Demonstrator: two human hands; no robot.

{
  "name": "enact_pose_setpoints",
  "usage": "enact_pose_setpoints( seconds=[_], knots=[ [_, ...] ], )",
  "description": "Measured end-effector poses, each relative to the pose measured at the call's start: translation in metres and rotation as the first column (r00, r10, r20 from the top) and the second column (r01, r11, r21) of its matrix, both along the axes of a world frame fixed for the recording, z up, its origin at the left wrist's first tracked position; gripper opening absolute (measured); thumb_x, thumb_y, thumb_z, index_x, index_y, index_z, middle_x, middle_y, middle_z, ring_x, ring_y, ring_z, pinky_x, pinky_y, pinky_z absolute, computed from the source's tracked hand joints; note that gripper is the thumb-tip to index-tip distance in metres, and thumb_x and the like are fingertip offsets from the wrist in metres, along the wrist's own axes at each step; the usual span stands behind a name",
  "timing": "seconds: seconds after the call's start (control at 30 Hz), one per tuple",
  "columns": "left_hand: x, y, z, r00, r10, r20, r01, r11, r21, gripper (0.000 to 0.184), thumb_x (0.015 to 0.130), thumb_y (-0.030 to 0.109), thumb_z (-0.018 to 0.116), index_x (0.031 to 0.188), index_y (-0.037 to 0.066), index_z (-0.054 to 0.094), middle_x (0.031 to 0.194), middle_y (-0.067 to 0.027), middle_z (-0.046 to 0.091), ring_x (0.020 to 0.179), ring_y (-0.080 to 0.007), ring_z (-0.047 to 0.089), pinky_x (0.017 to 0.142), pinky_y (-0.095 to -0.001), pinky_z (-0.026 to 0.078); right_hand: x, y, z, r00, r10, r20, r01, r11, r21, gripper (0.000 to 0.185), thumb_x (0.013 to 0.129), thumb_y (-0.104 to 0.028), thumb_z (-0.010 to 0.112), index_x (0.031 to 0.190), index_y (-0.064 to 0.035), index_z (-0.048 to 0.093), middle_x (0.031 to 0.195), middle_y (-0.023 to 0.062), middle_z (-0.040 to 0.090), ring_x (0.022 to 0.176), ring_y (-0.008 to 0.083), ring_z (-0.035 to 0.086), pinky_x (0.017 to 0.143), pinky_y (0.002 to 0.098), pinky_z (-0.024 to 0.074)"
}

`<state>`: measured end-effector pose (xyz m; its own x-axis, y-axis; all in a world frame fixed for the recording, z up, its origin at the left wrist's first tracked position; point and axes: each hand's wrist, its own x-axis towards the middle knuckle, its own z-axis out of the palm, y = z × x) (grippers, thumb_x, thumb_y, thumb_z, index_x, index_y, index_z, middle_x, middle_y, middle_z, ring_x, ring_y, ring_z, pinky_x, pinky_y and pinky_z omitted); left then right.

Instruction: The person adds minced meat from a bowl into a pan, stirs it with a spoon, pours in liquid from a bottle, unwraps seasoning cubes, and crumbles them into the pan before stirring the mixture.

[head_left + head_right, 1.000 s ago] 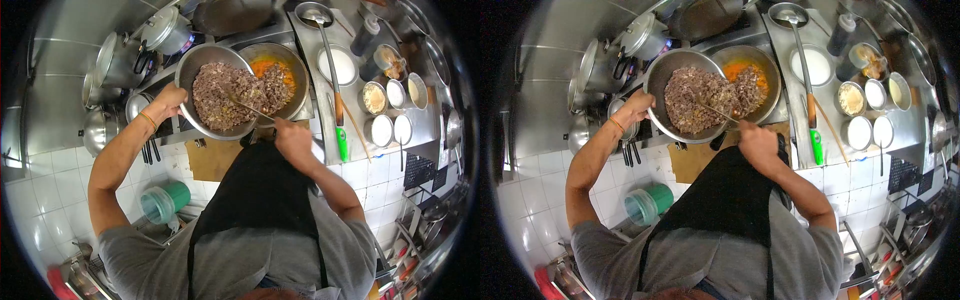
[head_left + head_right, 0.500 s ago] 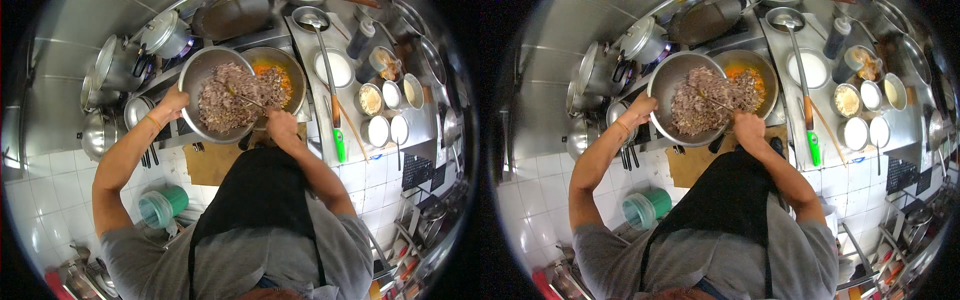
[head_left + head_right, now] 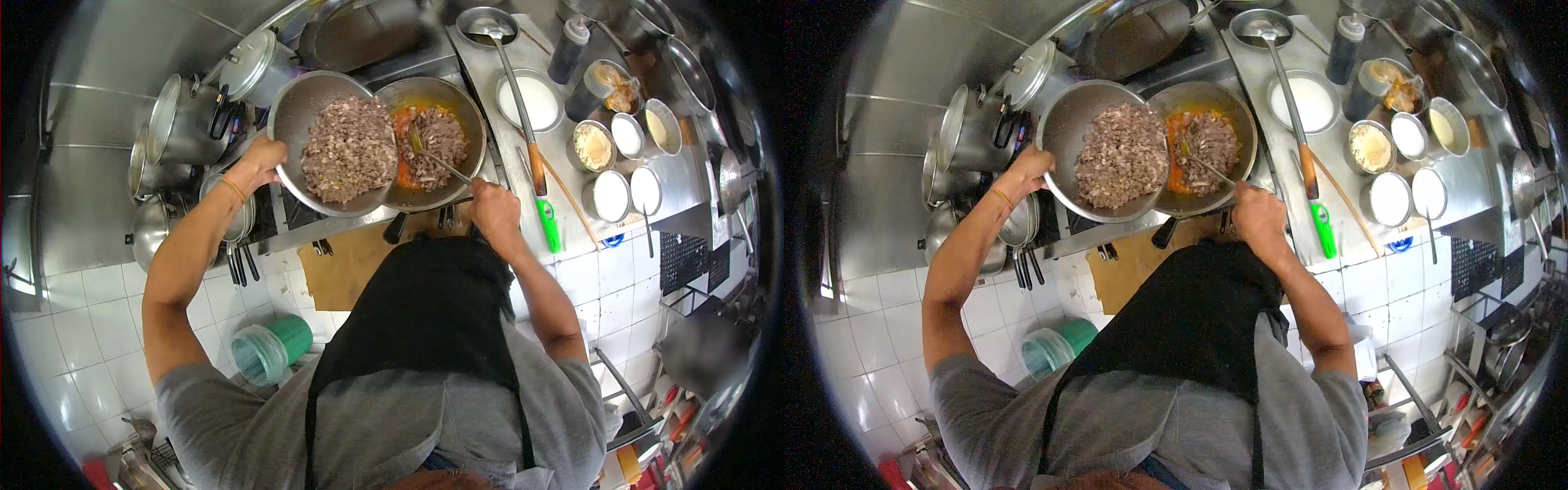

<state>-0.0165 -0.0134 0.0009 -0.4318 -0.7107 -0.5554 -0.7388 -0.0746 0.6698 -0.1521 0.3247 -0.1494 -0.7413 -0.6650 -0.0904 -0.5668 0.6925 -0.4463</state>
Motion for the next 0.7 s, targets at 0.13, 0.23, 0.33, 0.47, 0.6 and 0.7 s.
enact_pose_setpoints(
  seconds=[0.13,0.23,0.33,0.47,0.6,0.7],
  knots=[
    [0.006,-0.004,0.004,1.000,-0.011,0.005,0.011,0.999,-0.045,0.043,0.066,-0.006,0.043,0.109,-0.002,0.043,0.073,-0.0072,0.045,0.054,-0.0202,0.048,0.044,-0.0428,0.049,0.004,0.003,0.018,0.998,0.050,-0.044,-0.055,0.992,-0.118,0.016,0.072,-0.006,0.052,0.086,-0.0078,0.059,0.077,0.0146,0.065,0.066,0.0333,0.064,0.056,0.0437,0.0504],
    [0.004,0.005,0.006,0.999,-0.028,-0.039,0.025,0.996,-0.083,0.043,0.066,-0.006,0.043,0.109,-0.002,0.043,0.073,-0.0074,0.045,0.054,-0.0206,0.047,0.043,-0.0432,0.048,0.018,-0.002,0.031,0.984,0.165,-0.070,-0.173,0.975,-0.136,0.016,0.072,-0.007,0.052,0.087,-0.0081,0.060,0.077,0.0136,0.065,0.066,0.0322,0.064,0.055,0.0432,0.0503],
    [0.001,0.010,0.011,0.999,-0.009,-0.052,0.006,0.998,-0.060,0.042,0.066,-0.007,0.042,0.108,-0.001,0.044,0.073,-0.0081,0.045,0.054,-0.0214,0.047,0.042,-0.0429,0.048,0.034,-0.021,0.036,0.951,0.302,-0.066,-0.308,0.944,-0.117,0.014,0.075,-0.008,0.051,0.087,-0.0070,0.060,0.078,0.0130,0.065,0.068,0.0297,0.065,0.055,0.0408,0.0509],
    [0.008,-0.009,-0.004,1.000,0.008,0.019,-0.008,1.000,-0.002,0.044,0.066,-0.008,0.042,0.110,-0.002,0.044,0.074,-0.0099,0.046,0.054,-0.0224,0.048,0.042,-0.0430,0.047,0.037,-0.054,0.004,0.910,0.389,-0.140,-0.394,0.919,-0.005,0.015,0.079,-0.011,0.050,0.088,-0.0045,0.059,0.080,0.0128,0.064,0.070,0.0275,0.066,0.057,0.0384,0.0517],
    [0.006,0.012,0.003,1.000,0.011,0.026,-0.010,0.999,-0.052,0.045,0.067,-0.008,0.042,0.111,-0.002,0.044,0.073,-0.0095,0.047,0.054,-0.0215,0.049,0.042,-0.0422,0.047,0.028,-0.063,-0.010,0.930,0.322,-0.175,-0.328,0.944,-0.008,0.018,0.080,-0.011,0.048,0.094,-0.0040,0.057,0.082,0.0126,0.064,0.071,0.0276,0.066,0.058,0.0383,0.0520],
    [0.006,0.007,0.001,0.999,-0.039,0.025,0.040,0.998,-0.038,0.043,0.069,-0.007,0.041,0.111,0.001,0.046,0.071,-0.0080,0.048,0.052,-0.0201,0.050,0.042,-0.0405,0.048,0.022,-0.046,-0.008,0.953,0.268,-0.144,-0.274,0.962,-0.018,0.018,0.081,-0.011,0.048,0.094,-0.0047,0.057,0.083,0.0125,0.064,0.071,0.0284,0.066,0.058,0.0388,0.0521]
  ],
)
